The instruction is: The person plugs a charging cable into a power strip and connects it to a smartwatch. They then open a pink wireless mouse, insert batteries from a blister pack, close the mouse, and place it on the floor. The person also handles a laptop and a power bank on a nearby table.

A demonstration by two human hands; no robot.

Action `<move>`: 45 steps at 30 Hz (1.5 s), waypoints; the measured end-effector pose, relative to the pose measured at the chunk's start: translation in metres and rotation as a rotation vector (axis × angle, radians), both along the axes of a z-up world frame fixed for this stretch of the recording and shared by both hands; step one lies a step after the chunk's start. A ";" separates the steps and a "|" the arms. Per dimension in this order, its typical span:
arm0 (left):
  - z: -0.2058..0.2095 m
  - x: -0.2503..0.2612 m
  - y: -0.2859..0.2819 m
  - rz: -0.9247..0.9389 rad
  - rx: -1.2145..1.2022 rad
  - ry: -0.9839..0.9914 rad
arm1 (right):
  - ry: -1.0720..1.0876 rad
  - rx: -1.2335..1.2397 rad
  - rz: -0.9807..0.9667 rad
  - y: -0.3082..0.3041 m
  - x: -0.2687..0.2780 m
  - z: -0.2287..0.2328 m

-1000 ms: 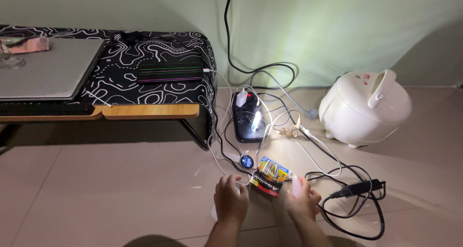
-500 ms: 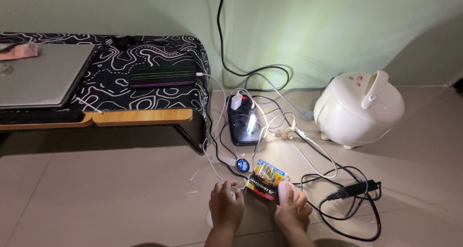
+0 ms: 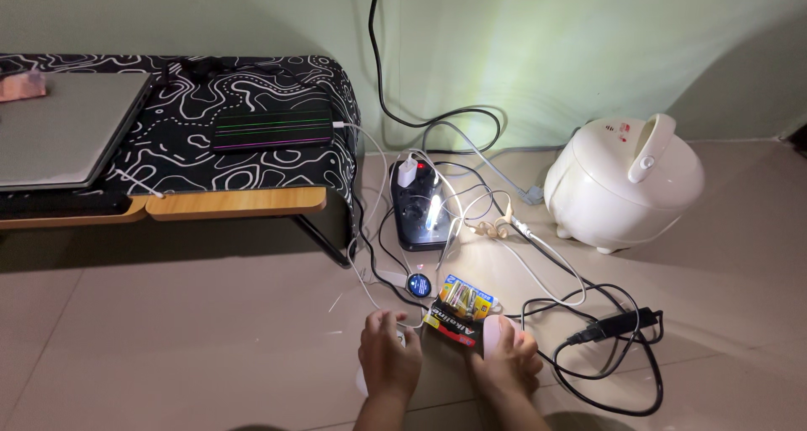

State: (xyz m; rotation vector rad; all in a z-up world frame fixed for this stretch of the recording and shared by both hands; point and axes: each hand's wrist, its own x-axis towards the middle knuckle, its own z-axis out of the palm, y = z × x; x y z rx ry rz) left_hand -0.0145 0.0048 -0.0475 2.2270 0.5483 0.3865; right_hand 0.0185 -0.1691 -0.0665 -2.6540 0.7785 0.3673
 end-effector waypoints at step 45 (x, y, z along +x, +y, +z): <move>0.278 -0.001 0.161 -0.237 -1.006 -0.734 | -0.662 1.342 0.405 0.106 -0.013 0.304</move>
